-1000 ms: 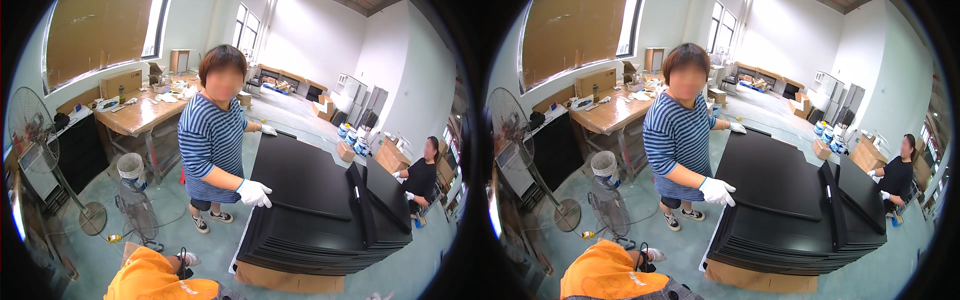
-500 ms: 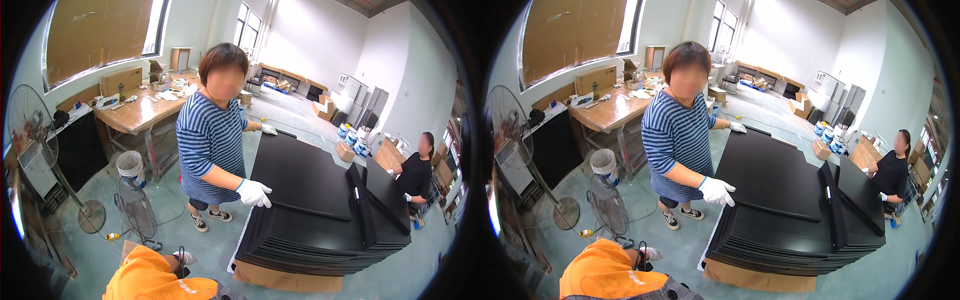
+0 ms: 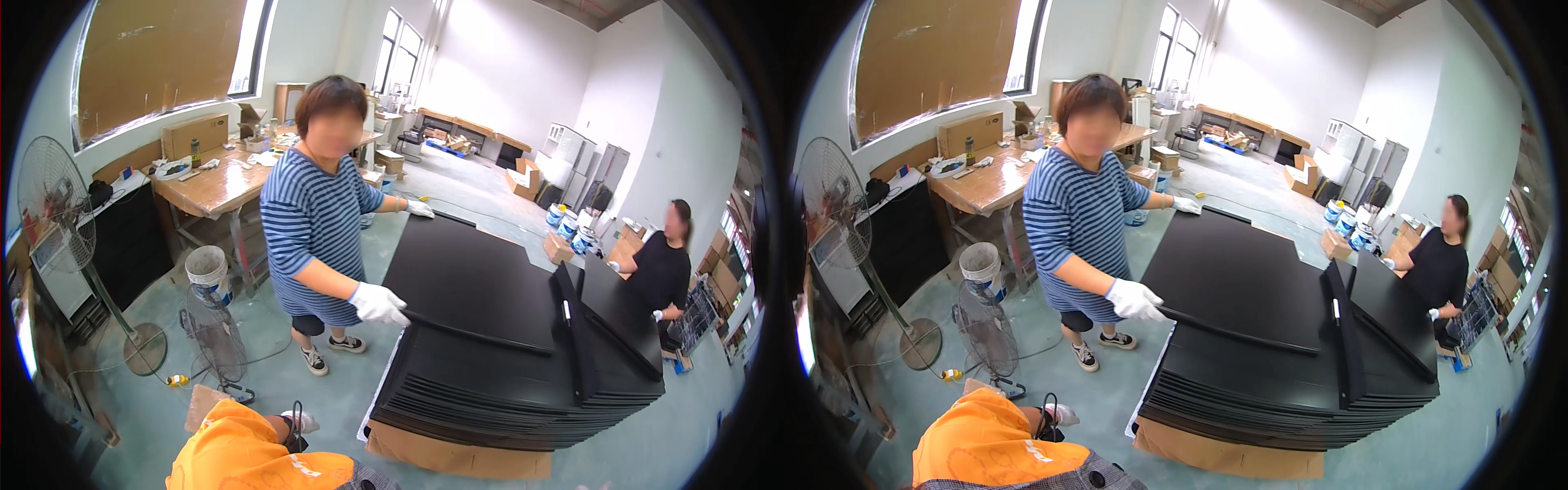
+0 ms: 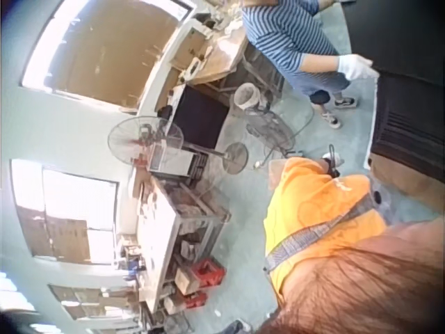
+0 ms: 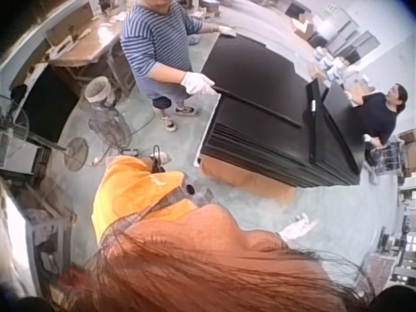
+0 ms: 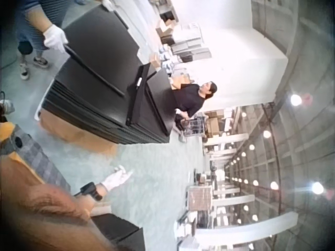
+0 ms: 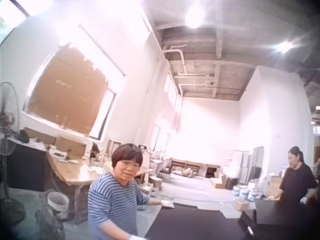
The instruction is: Sorting and stacking black furniture panels and marking one with a pen in a factory environment.
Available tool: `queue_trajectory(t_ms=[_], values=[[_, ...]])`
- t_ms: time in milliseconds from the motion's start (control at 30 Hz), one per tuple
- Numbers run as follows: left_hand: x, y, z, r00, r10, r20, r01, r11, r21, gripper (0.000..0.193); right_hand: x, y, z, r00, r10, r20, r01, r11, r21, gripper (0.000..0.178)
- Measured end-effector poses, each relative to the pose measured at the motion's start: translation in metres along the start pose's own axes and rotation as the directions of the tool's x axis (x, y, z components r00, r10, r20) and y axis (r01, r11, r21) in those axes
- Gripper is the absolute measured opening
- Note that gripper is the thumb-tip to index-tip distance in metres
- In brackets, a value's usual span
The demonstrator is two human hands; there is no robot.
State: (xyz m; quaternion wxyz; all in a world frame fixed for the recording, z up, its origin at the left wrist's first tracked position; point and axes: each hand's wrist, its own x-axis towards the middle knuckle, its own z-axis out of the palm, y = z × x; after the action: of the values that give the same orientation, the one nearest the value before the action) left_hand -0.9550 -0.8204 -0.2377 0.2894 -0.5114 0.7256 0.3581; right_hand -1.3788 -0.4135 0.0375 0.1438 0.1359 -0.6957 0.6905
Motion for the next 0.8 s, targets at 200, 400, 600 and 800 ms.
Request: queue_trajectory(t_ms=[200, 400, 600, 800], values=[[0.0, 0.068, 0.02, 0.998, 0.063, 0.026, -0.066, 0.991, 0.118, 0.054, 0.004, 0.004, -0.075, 0.989, 0.062, -0.134, -0.058, 0.998, 0.039, 0.061], [0.003, 0.138, 0.05, 0.946, 0.323, -0.008, -0.304, 0.898, 0.32, 0.051, -0.007, -0.005, -0.153, 0.953, 0.044, -0.3, -0.08, 0.991, -0.106, 0.058], [0.03, 0.223, 0.079, 0.528, 0.792, 0.307, -0.734, 0.244, 0.634, 0.035, -0.018, 0.019, -0.231, 0.872, 0.163, -0.46, -0.172, 0.985, 0.024, 0.062], [0.014, 0.353, 0.083, 0.607, 0.454, 0.653, -0.721, -0.033, 0.692, 0.037, -0.037, 0.035, -0.285, 0.718, 0.123, -0.685, -0.115, 0.992, 0.057, 0.068]])
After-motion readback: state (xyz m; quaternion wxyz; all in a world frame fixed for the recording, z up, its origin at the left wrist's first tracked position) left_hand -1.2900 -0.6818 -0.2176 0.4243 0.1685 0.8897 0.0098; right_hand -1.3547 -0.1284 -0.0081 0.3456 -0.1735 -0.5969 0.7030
